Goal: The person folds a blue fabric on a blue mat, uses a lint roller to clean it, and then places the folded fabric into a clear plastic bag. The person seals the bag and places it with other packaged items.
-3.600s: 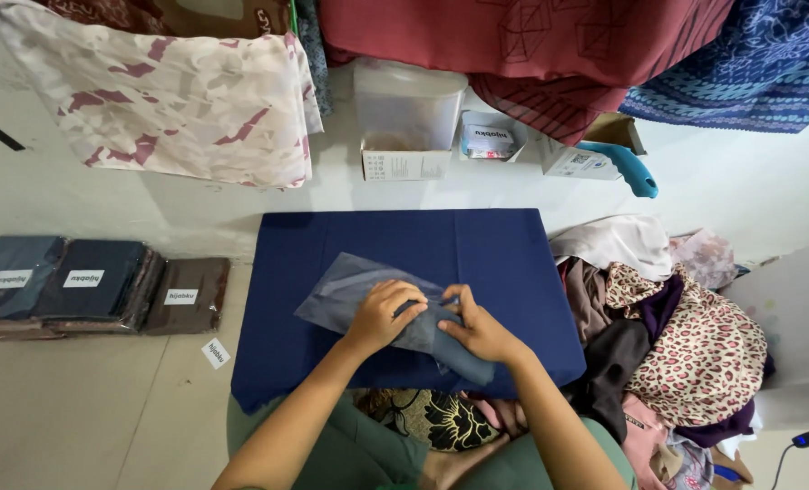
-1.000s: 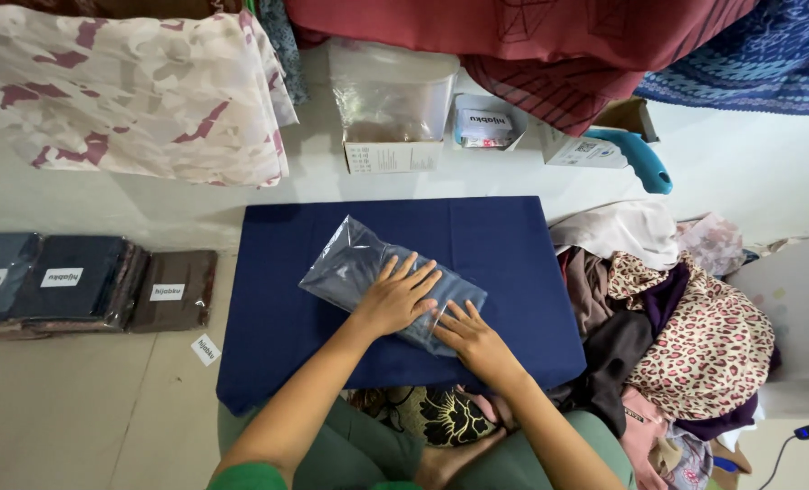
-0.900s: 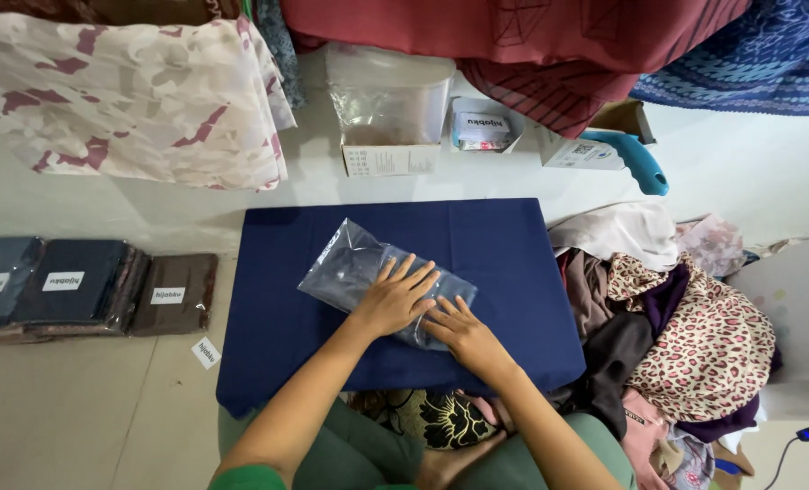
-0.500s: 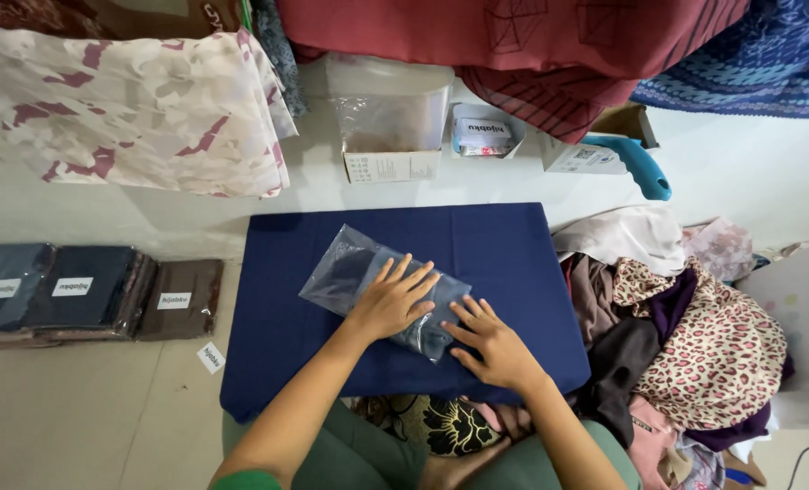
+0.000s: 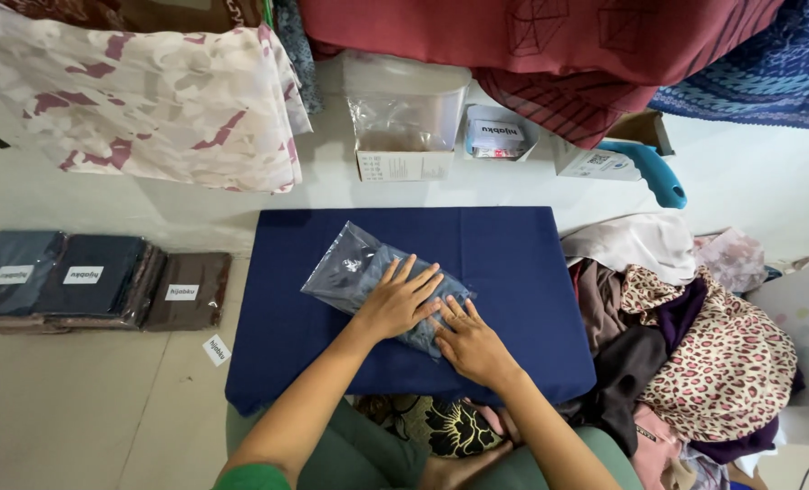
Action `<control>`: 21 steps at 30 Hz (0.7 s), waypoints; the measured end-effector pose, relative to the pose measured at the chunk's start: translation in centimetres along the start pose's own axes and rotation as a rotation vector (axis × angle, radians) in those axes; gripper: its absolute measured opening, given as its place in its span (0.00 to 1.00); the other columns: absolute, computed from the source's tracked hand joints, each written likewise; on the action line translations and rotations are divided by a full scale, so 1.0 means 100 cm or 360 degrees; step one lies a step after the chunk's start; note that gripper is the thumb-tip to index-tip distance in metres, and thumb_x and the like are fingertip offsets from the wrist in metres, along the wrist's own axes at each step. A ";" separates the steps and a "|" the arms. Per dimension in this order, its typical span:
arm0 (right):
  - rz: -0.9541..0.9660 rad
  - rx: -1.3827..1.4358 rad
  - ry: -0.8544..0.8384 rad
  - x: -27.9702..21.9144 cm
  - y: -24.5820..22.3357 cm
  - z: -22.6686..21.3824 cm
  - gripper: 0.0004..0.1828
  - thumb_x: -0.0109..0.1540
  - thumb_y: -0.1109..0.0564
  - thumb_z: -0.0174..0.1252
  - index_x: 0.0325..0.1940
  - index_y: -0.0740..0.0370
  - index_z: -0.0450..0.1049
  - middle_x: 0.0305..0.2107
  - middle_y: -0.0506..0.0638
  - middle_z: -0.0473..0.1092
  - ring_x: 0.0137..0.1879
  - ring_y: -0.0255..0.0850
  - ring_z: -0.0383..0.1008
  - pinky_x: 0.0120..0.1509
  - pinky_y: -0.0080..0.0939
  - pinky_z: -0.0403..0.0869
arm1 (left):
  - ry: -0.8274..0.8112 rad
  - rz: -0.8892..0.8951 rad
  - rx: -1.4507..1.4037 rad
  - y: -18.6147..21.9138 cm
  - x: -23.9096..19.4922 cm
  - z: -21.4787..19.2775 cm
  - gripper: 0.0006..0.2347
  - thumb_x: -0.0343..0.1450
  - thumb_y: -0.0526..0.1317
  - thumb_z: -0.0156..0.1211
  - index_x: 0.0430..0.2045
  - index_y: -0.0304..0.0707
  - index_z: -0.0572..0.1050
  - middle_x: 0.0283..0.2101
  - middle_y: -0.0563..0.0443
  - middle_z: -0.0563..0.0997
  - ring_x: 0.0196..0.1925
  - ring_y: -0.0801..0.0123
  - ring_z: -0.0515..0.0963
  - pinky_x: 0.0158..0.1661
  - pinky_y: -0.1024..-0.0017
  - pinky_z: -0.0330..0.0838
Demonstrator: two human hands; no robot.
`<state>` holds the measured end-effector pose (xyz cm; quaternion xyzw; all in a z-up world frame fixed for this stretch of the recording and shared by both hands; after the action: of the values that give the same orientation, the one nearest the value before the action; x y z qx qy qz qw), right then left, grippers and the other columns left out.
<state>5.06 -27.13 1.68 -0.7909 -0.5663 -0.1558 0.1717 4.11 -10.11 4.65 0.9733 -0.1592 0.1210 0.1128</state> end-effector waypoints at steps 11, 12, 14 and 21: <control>0.0025 0.0012 0.0131 -0.010 0.009 -0.044 0.15 0.62 0.47 0.62 0.51 0.48 0.81 0.58 0.52 0.73 0.68 0.53 0.68 0.79 0.58 0.51 | -0.0055 -0.0004 -0.0053 -0.004 -0.006 0.008 0.26 0.79 0.59 0.36 0.71 0.50 0.61 0.73 0.50 0.64 0.75 0.37 0.57 0.69 0.39 0.49; 0.0045 -0.0027 0.0150 -0.009 0.007 -0.047 0.14 0.61 0.49 0.63 0.51 0.47 0.81 0.58 0.54 0.72 0.66 0.54 0.70 0.77 0.58 0.58 | -0.0080 -0.0017 -0.0065 -0.003 -0.006 0.008 0.27 0.79 0.59 0.36 0.72 0.50 0.61 0.74 0.51 0.63 0.76 0.37 0.55 0.69 0.39 0.47; 0.0048 -0.0068 0.0159 -0.006 0.002 -0.046 0.15 0.61 0.51 0.63 0.52 0.47 0.81 0.56 0.56 0.73 0.63 0.55 0.73 0.74 0.56 0.63 | -0.0079 -0.0014 -0.0074 -0.002 -0.006 0.008 0.27 0.79 0.59 0.36 0.71 0.49 0.61 0.74 0.50 0.63 0.76 0.37 0.55 0.69 0.39 0.47; -0.0007 -0.0159 0.0292 -0.002 0.007 -0.012 0.08 0.62 0.53 0.61 0.44 0.49 0.83 0.48 0.55 0.78 0.53 0.49 0.80 0.71 0.51 0.69 | -0.0053 -0.0022 -0.0092 -0.005 -0.005 0.013 0.27 0.79 0.59 0.35 0.72 0.49 0.59 0.75 0.51 0.62 0.76 0.36 0.55 0.69 0.38 0.48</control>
<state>5.62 -28.04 2.55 -0.7796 -0.5415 -0.2560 0.1830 4.13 -9.83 3.21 0.9726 -0.1577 0.0992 0.1391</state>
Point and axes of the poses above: each hand's wrist, its own x-axis towards the middle knuckle, its own z-axis out of the palm, y = z × x, the point moved 5 cm from there along x, towards the middle knuckle
